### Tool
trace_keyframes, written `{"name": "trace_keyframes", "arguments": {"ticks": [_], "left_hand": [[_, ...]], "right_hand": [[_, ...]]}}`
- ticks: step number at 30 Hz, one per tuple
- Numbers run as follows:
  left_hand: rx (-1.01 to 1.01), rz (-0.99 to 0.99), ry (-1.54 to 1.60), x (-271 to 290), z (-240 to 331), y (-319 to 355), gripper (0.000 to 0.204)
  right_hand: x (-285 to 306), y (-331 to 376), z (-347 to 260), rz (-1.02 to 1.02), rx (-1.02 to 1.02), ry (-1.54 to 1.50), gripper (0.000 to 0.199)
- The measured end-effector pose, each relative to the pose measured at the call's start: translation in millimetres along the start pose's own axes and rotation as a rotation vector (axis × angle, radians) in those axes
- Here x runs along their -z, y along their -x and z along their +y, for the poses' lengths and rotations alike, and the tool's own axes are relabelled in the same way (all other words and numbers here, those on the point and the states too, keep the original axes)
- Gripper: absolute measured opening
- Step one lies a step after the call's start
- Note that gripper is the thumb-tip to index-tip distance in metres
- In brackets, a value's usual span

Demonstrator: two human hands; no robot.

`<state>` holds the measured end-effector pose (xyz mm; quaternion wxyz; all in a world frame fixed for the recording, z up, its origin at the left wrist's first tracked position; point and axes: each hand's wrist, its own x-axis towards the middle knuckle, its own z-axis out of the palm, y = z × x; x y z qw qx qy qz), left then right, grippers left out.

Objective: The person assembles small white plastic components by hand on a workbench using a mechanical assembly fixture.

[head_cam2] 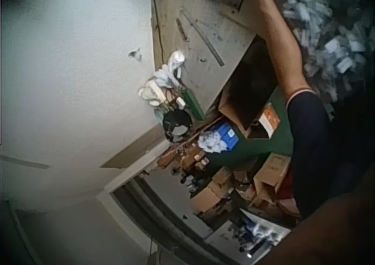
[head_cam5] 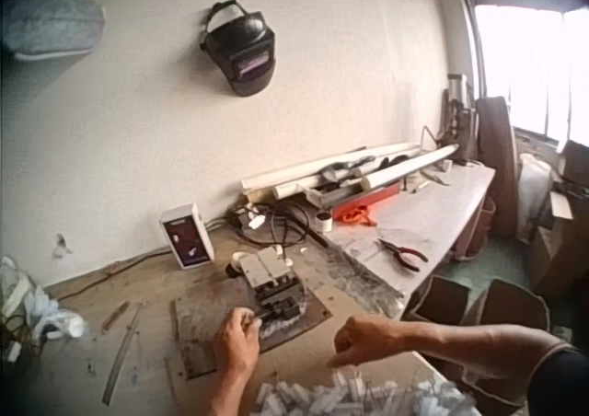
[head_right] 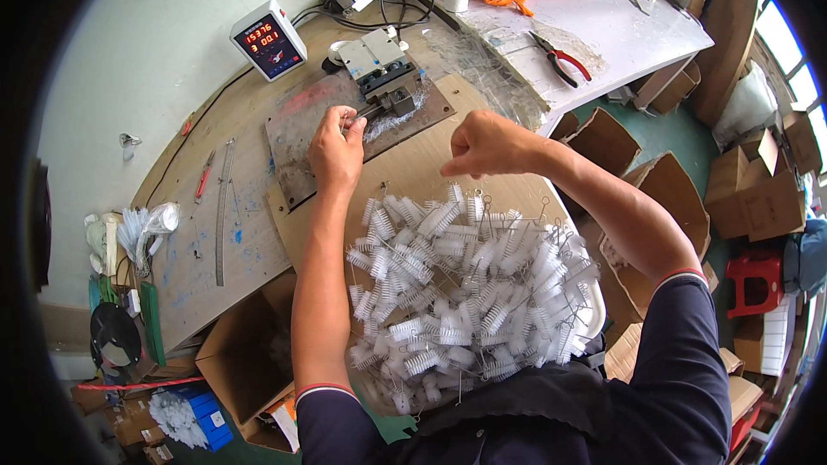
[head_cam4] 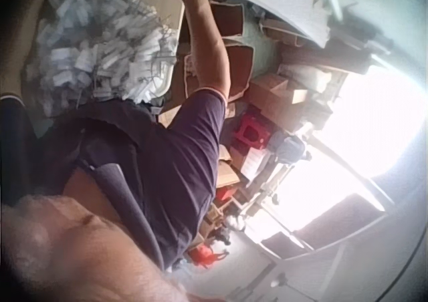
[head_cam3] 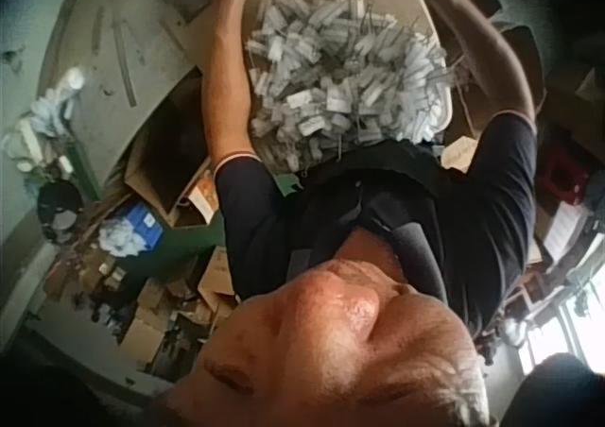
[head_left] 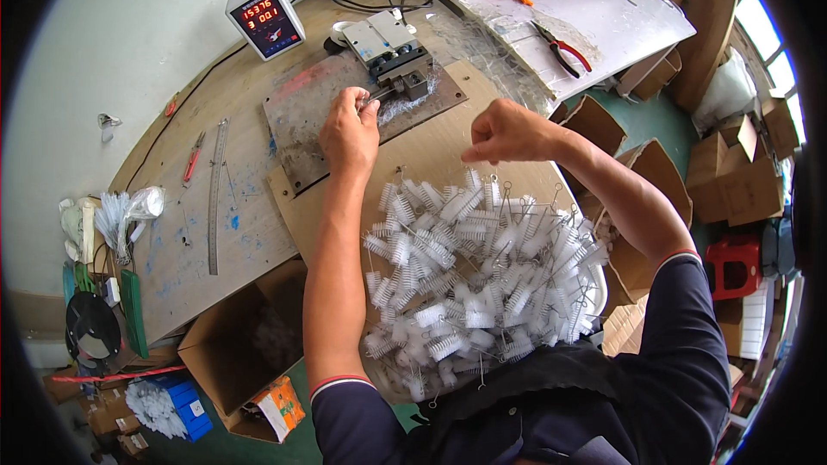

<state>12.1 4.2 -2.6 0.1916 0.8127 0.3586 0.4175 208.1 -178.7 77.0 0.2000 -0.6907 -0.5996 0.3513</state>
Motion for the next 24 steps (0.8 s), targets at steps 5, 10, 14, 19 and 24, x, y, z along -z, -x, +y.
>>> {"name": "trace_keyframes", "arguments": {"ticks": [5,10,14,19,24], "left_hand": [[-0.003,-0.001,-0.002,-3,-3,-1,0.017],[0.011,0.033,0.076,-3,-6,0,0.011],[0.020,0.058,0.111,-1,-7,0,0.009],[0.140,0.105,0.258,1,-6,-2,0.010],[-0.002,0.132,0.101,3,-14,-2,0.011]], "right_hand": [[-11,15,-1,-0.064,0.024,0.116,0.031],[-31,7,1,-0.024,0.071,0.099,0.025],[-37,-5,9,0.168,0.020,-0.044,0.023],[-30,-17,14,0.333,-0.116,-0.213,0.028],[-35,-10,0,0.290,-0.029,0.142,0.030]]}}
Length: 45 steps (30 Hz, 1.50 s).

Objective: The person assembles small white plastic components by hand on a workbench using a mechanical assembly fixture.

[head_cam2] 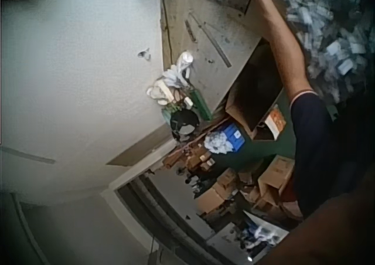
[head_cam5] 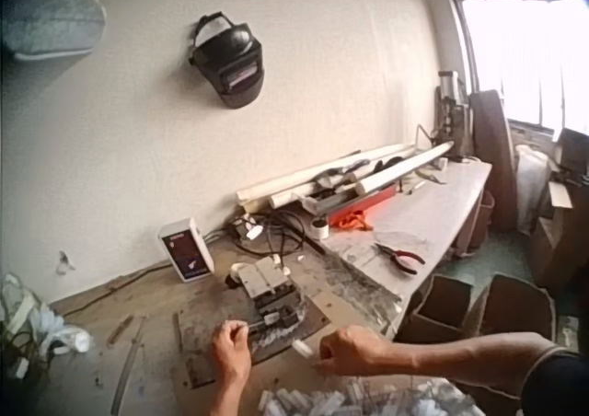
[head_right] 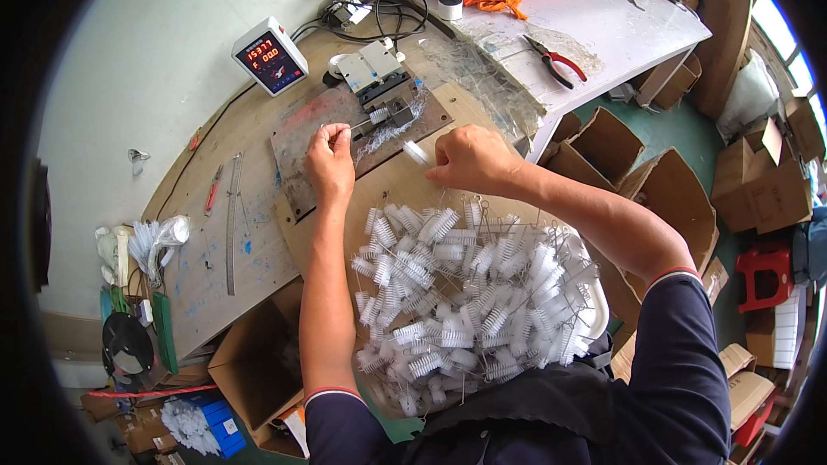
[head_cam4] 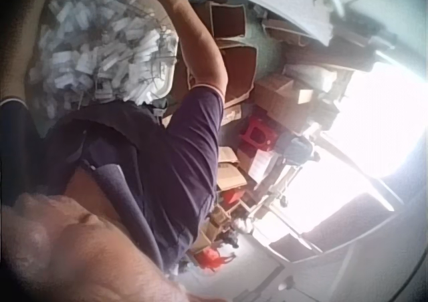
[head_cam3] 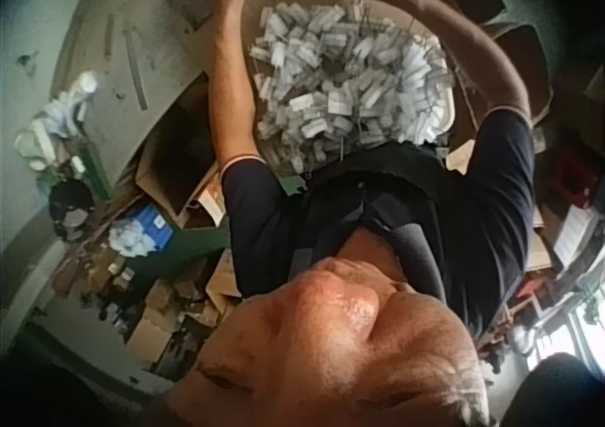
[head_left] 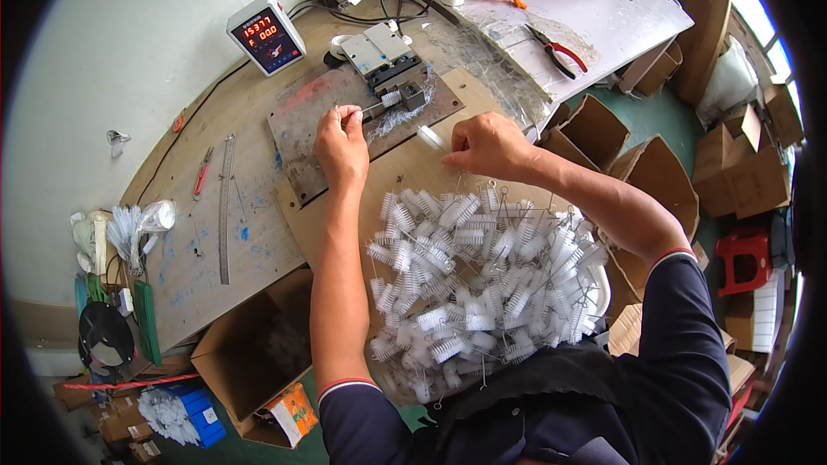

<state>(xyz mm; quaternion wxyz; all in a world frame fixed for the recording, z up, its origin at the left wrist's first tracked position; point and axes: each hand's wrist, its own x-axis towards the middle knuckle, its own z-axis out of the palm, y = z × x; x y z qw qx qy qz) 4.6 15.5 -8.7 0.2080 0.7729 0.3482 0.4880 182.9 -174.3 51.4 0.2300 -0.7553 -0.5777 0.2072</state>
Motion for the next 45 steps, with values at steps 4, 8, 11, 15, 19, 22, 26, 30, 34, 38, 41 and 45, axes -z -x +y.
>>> {"name": "trace_keyframes", "arguments": {"ticks": [4,8,11,15,19,22,26,30,34,38,41,45], "left_hand": [[0.210,-0.119,0.151,7,14,2,0.011],[0.253,-0.091,0.512,11,18,-1,0.014],[0.298,-0.159,0.535,19,21,-3,0.017],[0.071,-0.177,0.345,25,24,0,0.020],[-0.044,-0.165,0.292,27,26,1,0.024],[0.003,-0.160,0.492,24,26,1,0.024],[0.336,-0.117,0.945,27,21,0,0.022],[0.413,-0.052,0.783,25,21,0,0.026],[0.542,-0.009,0.684,21,34,1,0.024],[0.544,-0.046,0.647,24,30,2,0.023],[0.479,-0.056,0.611,19,22,4,0.022],[0.347,-0.055,0.413,15,15,6,0.020]], "right_hand": [[0,-3,-4,0.025,-0.002,0.089,0.022],[-6,-14,1,0.050,0.031,0.122,0.022],[-11,-19,3,0.112,0.057,0.007,0.021],[-6,-28,-9,0.156,0.029,-0.451,0.020],[-5,-41,-9,0.117,0.030,-0.473,0.023],[-10,-47,-6,0.128,0.029,-0.432,0.022],[-20,-53,-3,0.109,-0.027,-0.342,0.018],[-26,-67,-7,0.219,0.010,-0.249,0.020],[-30,-76,-8,0.251,-0.016,-0.226,0.020],[-28,-80,-14,0.241,-0.061,-0.264,0.020],[-26,-82,-16,0.207,-0.136,-0.290,0.019],[-25,-82,-18,0.191,-0.167,-0.305,0.019]]}}
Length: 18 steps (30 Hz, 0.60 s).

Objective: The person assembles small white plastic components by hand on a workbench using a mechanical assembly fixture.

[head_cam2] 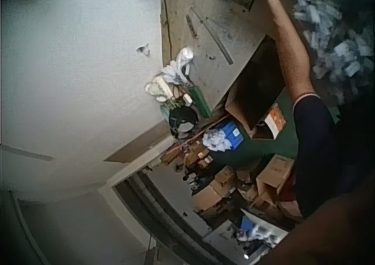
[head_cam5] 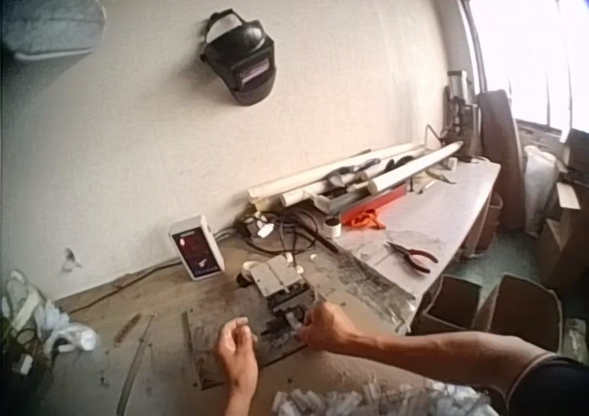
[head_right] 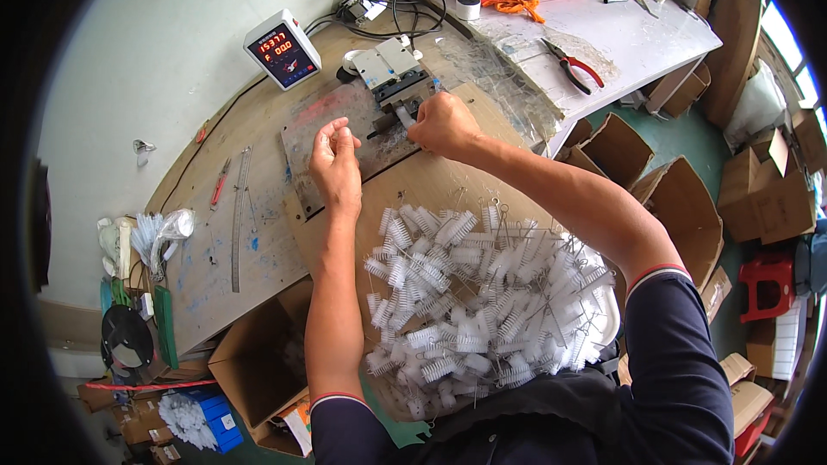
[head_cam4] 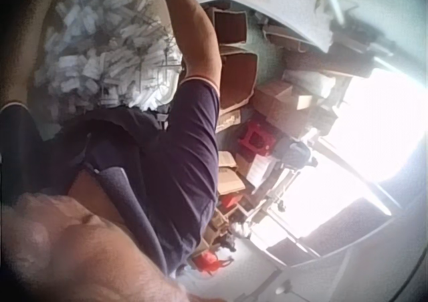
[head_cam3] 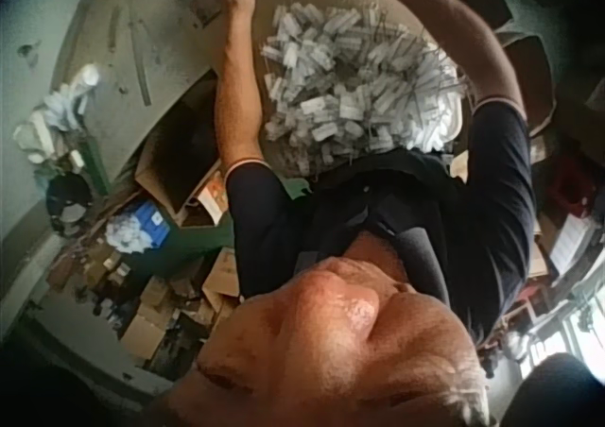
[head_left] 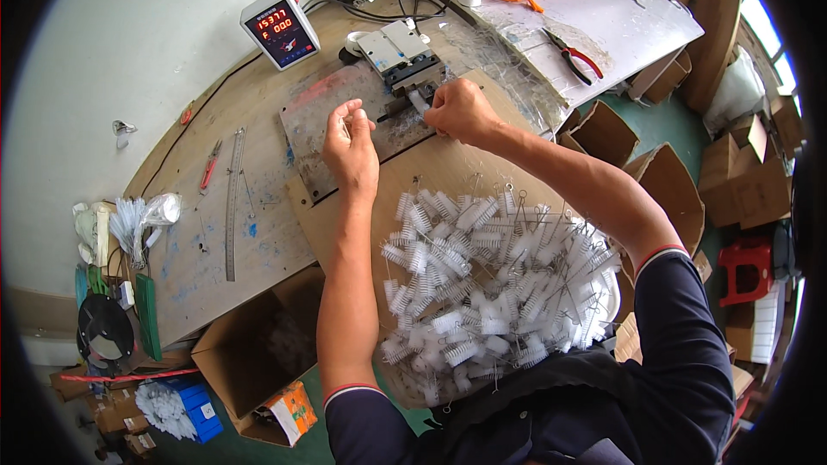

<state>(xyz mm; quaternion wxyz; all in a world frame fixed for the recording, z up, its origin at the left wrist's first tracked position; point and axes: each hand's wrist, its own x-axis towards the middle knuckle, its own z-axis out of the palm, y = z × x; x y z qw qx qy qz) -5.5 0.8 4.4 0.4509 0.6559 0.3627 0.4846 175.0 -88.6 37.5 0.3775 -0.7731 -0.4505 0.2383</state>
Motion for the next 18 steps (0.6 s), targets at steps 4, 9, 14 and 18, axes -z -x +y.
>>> {"name": "trace_keyframes", "arguments": {"ticks": [4,9,14,18], "left_hand": [[-0.061,-0.025,-0.093,-6,2,5,0.020],[-0.082,-0.037,-0.157,-6,0,5,0.018],[-0.139,-0.019,-0.173,-6,-3,5,0.016],[-0.268,0.014,-0.330,-7,3,7,0.014]], "right_hand": [[2,0,-1,-0.009,-0.024,-0.010,0.020],[-2,1,4,0.027,0.047,0.007,0.020],[-8,0,9,0.059,0.075,-0.006,0.020],[-6,2,6,0.054,0.059,-0.033,0.021]]}}
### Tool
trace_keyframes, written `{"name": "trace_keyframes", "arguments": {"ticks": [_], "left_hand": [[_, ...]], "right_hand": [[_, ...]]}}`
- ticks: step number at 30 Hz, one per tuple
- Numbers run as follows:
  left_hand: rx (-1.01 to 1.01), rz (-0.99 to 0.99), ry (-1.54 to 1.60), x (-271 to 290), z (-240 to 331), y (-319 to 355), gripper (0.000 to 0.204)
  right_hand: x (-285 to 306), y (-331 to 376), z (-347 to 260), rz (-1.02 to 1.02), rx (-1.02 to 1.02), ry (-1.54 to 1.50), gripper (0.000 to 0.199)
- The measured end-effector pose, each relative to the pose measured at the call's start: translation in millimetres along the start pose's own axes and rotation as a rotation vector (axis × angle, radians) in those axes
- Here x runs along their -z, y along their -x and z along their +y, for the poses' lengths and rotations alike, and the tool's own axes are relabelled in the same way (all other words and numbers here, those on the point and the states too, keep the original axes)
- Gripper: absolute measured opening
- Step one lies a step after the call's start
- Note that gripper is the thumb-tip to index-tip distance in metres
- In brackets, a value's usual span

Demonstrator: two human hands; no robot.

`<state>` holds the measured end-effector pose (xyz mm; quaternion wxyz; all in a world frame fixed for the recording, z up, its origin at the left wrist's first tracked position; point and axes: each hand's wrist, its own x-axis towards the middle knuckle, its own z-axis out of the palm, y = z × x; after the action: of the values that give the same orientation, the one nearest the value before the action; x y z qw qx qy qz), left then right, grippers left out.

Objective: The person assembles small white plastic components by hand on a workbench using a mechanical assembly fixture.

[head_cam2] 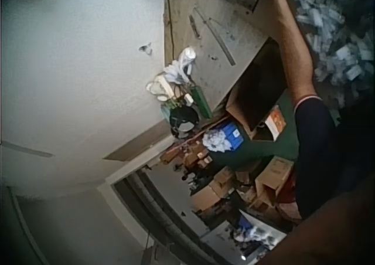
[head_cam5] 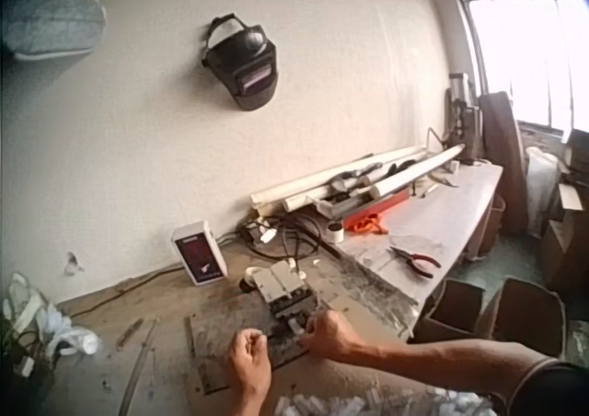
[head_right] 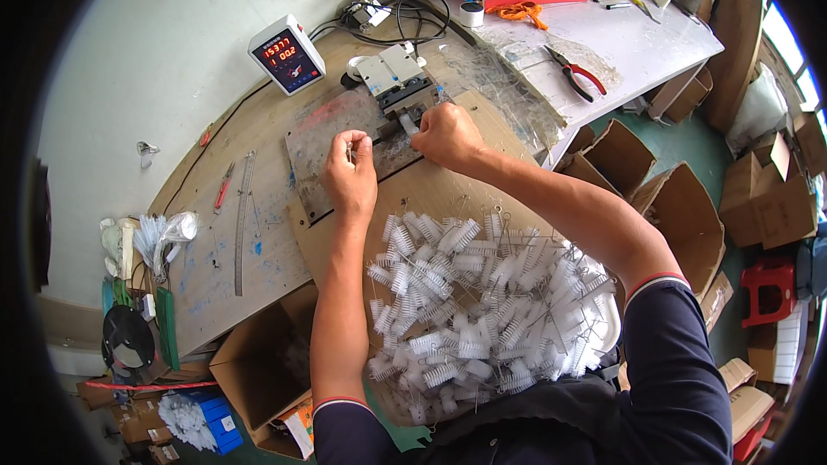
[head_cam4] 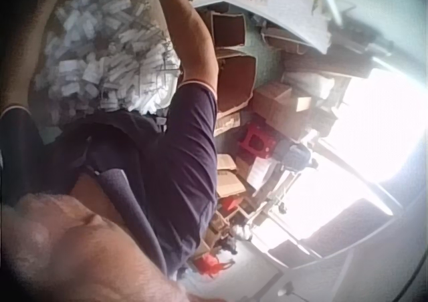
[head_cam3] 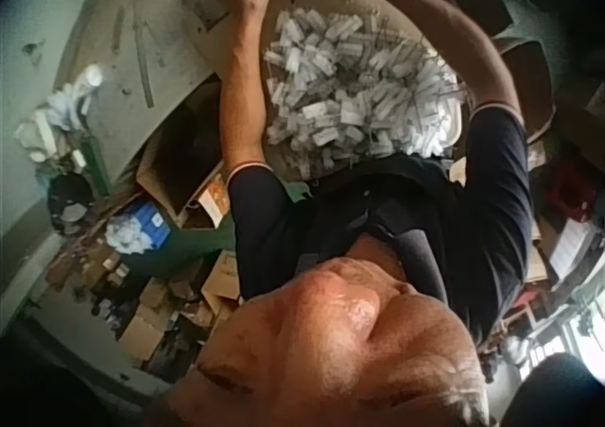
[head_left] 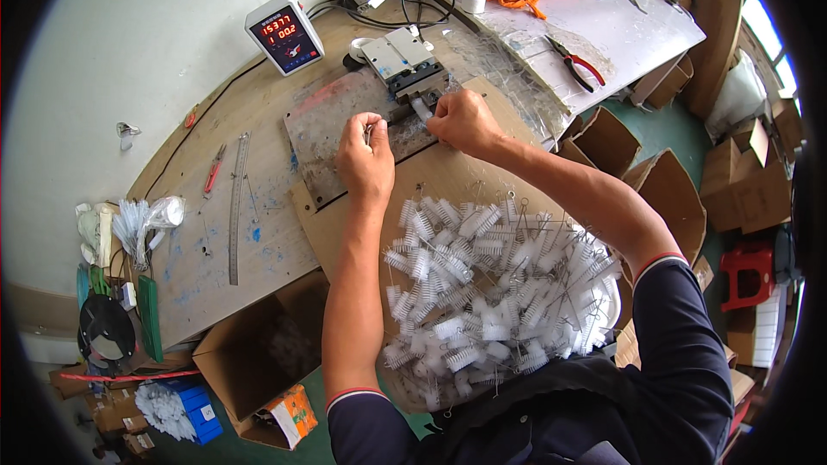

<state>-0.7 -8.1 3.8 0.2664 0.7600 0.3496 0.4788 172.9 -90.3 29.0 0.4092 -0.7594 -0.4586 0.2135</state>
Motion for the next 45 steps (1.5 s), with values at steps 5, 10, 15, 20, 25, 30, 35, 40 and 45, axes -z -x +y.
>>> {"name": "trace_keyframes", "arguments": {"ticks": [5,10,15,20,25,30,35,40,45], "left_hand": [[-0.126,0.038,-0.202,-2,7,1,0.017],[-0.113,-0.106,-0.262,-7,6,-2,0.016],[-0.103,-0.069,-0.219,-11,-4,-9,0.014],[-0.103,-0.100,-0.190,-11,-5,-11,0.013],[-0.073,-0.127,-0.180,-13,-7,-10,0.013],[-0.113,-0.049,-0.126,-13,-9,-11,0.014],[-0.060,0.013,0.076,-6,-10,-13,0.011],[0.303,-0.047,0.542,2,-7,-16,0.012],[0.501,-0.070,0.784,8,0,-20,0.010]], "right_hand": [[4,-1,-7,-0.022,-0.076,-0.095,0.026],[17,2,-3,-0.161,-0.120,-0.155,0.029],[39,24,-22,-0.527,0.019,-0.036,0.028],[42,42,-34,-0.616,0.228,0.188,0.031],[38,51,-44,-0.788,0.290,0.360,0.032],[24,52,-35,-0.856,0.196,0.206,0.023],[24,40,-25,-0.516,0.059,0.084,0.020],[24,28,0,-0.282,0.014,-0.167,0.024],[40,31,-4,-0.315,-0.048,-0.450,0.022]]}}
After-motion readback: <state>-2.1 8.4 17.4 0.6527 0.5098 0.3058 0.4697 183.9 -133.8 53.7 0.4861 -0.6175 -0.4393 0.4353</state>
